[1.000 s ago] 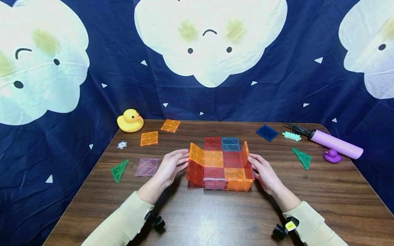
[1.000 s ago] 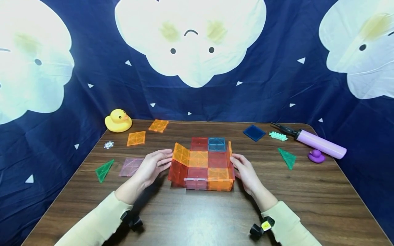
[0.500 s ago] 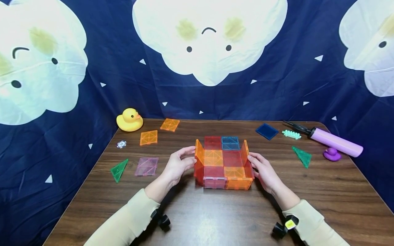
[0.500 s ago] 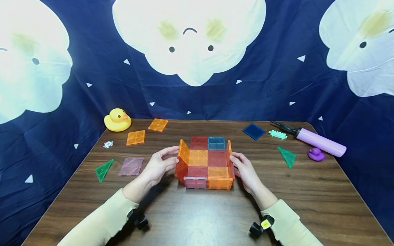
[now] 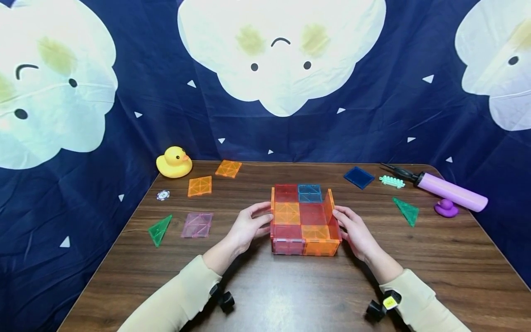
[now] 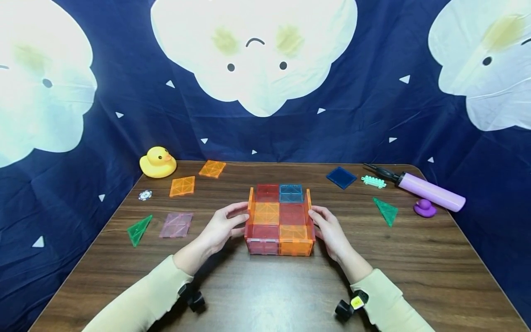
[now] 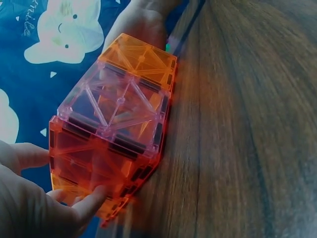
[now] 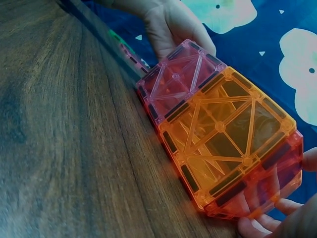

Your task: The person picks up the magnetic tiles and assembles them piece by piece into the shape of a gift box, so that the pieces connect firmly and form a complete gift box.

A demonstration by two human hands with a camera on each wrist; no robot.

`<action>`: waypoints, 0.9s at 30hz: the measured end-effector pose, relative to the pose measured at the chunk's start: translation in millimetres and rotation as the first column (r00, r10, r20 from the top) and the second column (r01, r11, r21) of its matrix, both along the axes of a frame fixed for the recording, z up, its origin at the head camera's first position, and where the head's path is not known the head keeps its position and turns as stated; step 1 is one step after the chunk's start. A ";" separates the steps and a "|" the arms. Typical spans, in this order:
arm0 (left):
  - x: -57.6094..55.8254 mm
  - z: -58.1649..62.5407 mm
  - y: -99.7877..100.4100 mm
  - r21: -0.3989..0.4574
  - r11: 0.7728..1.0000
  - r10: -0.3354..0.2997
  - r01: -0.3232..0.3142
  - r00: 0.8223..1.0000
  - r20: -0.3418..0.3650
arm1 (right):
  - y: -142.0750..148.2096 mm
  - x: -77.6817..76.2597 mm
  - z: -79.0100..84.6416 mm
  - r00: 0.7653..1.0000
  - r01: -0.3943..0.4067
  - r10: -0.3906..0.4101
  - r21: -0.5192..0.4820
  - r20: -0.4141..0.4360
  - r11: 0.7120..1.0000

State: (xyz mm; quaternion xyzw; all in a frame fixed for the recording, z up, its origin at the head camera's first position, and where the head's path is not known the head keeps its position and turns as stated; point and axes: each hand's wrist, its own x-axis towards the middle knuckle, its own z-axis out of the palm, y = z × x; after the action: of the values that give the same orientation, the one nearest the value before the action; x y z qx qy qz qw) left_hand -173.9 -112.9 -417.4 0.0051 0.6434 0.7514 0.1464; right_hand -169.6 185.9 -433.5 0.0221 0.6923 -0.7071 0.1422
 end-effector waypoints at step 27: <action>40.6 14.4 15.8 -0.777 0.419 -0.755 -0.471 0.295 -0.586 | 14.3 -31.2 0.1 0.997 -0.052 0.052 -0.009 -0.053 0.999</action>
State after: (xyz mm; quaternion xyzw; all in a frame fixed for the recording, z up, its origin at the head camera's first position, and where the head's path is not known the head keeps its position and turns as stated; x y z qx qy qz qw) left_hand -133.3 -97.1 -402.9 0.4387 0.8716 0.0984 -0.1952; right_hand -200.8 200.2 -433.4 -0.0153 0.6926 -0.7070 0.1423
